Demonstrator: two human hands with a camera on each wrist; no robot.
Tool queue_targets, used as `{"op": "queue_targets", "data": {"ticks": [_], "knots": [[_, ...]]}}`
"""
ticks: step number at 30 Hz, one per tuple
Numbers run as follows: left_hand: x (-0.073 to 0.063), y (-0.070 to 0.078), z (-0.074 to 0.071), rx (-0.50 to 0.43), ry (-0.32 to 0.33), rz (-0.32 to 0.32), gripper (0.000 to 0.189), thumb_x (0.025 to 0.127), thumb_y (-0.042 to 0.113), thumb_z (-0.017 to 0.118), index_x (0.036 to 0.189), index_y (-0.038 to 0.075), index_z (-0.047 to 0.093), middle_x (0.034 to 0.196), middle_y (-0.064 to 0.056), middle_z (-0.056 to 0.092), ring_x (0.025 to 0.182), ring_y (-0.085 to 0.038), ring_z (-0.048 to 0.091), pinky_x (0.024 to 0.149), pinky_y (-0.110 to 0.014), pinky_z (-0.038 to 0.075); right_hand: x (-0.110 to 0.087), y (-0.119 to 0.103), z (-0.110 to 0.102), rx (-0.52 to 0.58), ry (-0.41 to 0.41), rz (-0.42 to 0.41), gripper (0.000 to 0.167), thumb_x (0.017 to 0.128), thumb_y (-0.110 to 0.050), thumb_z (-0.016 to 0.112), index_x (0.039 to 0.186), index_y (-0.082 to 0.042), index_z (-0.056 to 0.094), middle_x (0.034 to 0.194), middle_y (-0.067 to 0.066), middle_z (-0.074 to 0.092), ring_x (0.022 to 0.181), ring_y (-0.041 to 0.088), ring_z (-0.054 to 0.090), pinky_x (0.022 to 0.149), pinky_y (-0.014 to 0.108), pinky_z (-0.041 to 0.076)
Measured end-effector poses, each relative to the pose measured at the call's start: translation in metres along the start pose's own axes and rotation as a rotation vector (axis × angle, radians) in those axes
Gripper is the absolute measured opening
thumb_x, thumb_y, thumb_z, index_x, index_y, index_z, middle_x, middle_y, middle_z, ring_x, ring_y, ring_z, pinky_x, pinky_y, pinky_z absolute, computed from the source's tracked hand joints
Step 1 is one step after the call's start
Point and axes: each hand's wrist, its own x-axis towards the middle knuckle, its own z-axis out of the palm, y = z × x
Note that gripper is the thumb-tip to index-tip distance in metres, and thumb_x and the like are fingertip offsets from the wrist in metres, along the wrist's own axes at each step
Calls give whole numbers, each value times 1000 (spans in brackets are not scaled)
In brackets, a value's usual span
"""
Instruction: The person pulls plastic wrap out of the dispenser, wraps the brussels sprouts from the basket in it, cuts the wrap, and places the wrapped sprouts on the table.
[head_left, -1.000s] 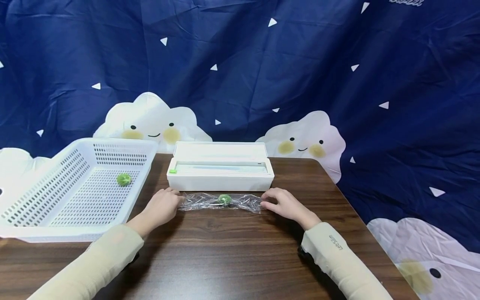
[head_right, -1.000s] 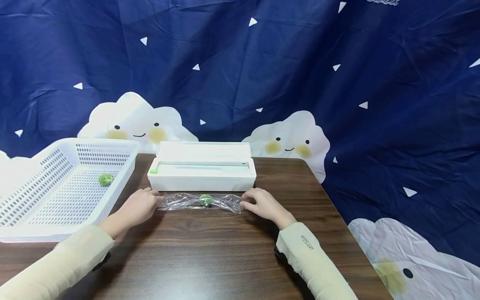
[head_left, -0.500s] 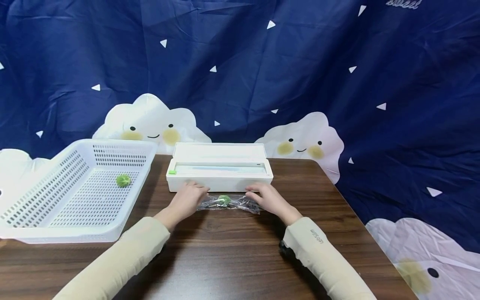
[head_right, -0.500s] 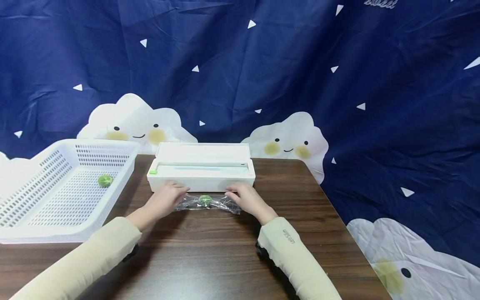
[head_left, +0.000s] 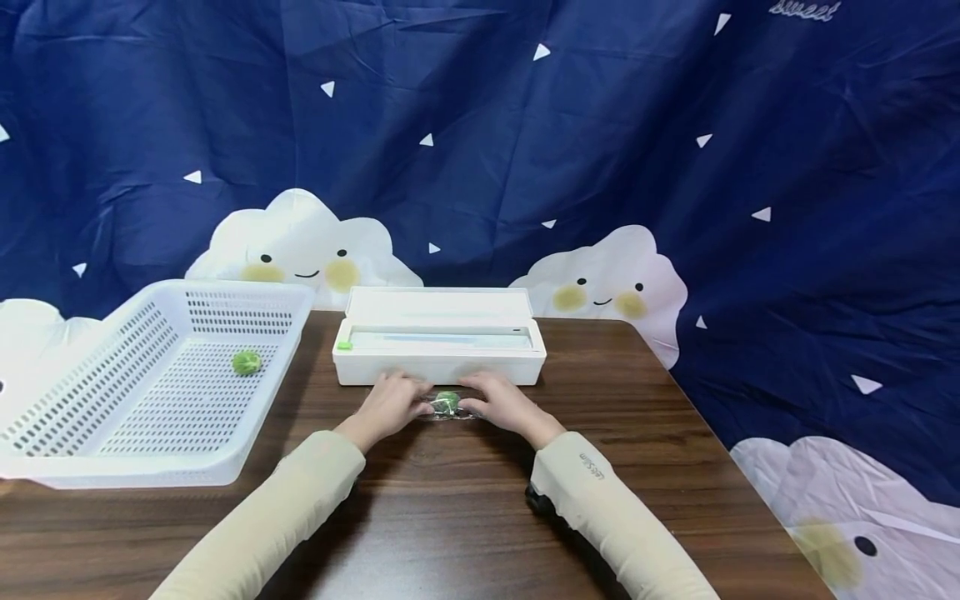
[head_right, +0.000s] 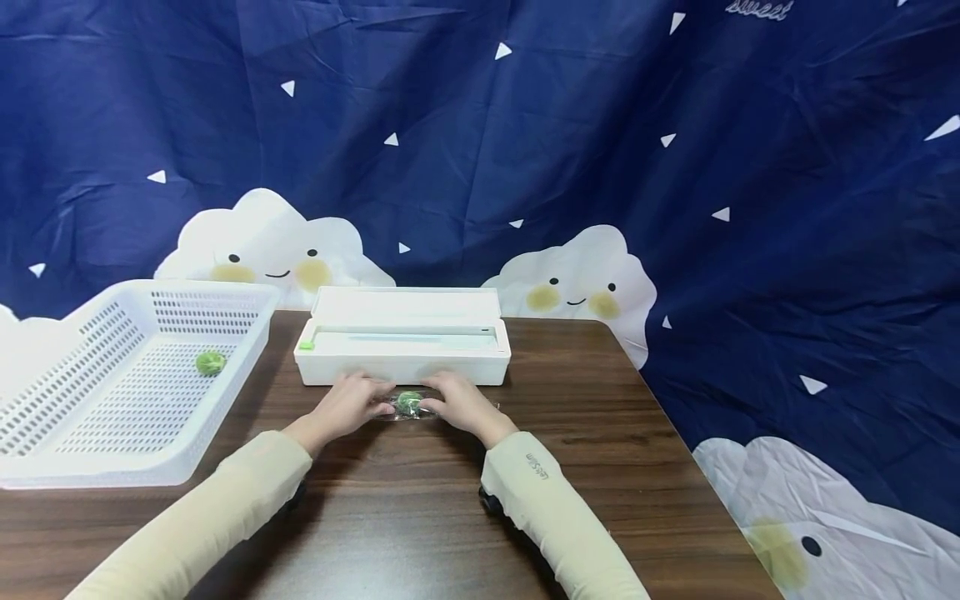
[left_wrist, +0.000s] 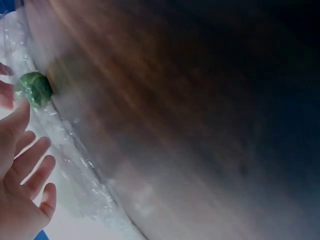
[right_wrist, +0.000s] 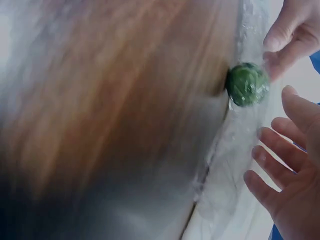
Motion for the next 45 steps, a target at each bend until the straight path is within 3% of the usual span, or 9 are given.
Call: {"op": "queue_targets", "data": {"ticks": [5, 16, 21, 26, 32, 40, 45], "knots": [[4, 3, 4, -13, -49, -12, 42, 80, 32, 68, 116, 10, 65, 113, -5, 63, 100, -29, 53, 78, -47, 36, 2, 0, 7, -17, -72, 47, 42, 88, -21, 63, 120, 5, 56, 115, 16, 59, 108, 27, 53, 92, 38, 39], [15, 10, 8, 111, -141, -44, 8, 80, 25, 70, 86, 19, 70, 85, -2, 65, 90, -24, 55, 74, -44, 37, 9, -2, 9, -75, -182, 98, 40, 87, -18, 63, 121, 4, 56, 106, 13, 58, 99, 23, 55, 87, 36, 42], [18, 9, 9, 122, -126, -22, 14, 82, 21, 69, 70, 18, 64, 75, 1, 62, 81, -22, 56, 67, -39, 35, 13, -2, 11, -118, -159, 122, 29, 87, -16, 63, 111, 1, 64, 92, 8, 59, 86, 20, 55, 79, 34, 44], [17, 7, 10, 112, -80, 21, 20, 82, 17, 68, 62, 16, 63, 69, 2, 62, 74, -21, 57, 65, -38, 35, 13, -3, 12, -122, -96, 137, 18, 84, -16, 66, 95, -2, 71, 87, 5, 63, 86, 20, 58, 79, 32, 45], [14, 7, 6, 100, -96, 54, 17, 84, 19, 66, 67, 16, 67, 68, 4, 63, 72, -20, 57, 67, -37, 37, 11, -1, 10, -89, -92, 137, 14, 82, -19, 67, 85, -7, 74, 80, -1, 68, 79, 12, 60, 74, 28, 47], [10, 6, 6, 110, -110, 85, 12, 87, 20, 63, 76, 17, 67, 77, 4, 65, 79, -20, 52, 73, -40, 36, 8, 3, 9, -17, -123, 92, 15, 85, -18, 63, 78, -7, 70, 65, -7, 60, 62, 5, 50, 67, 24, 45], [8, 6, 5, 79, -152, 83, 21, 91, 11, 57, 70, 15, 58, 71, 2, 61, 73, -19, 45, 69, -38, 31, 7, 4, 9, 29, -178, 91, 18, 89, -15, 59, 76, -6, 65, 62, -5, 55, 59, 6, 48, 65, 24, 43]]}}
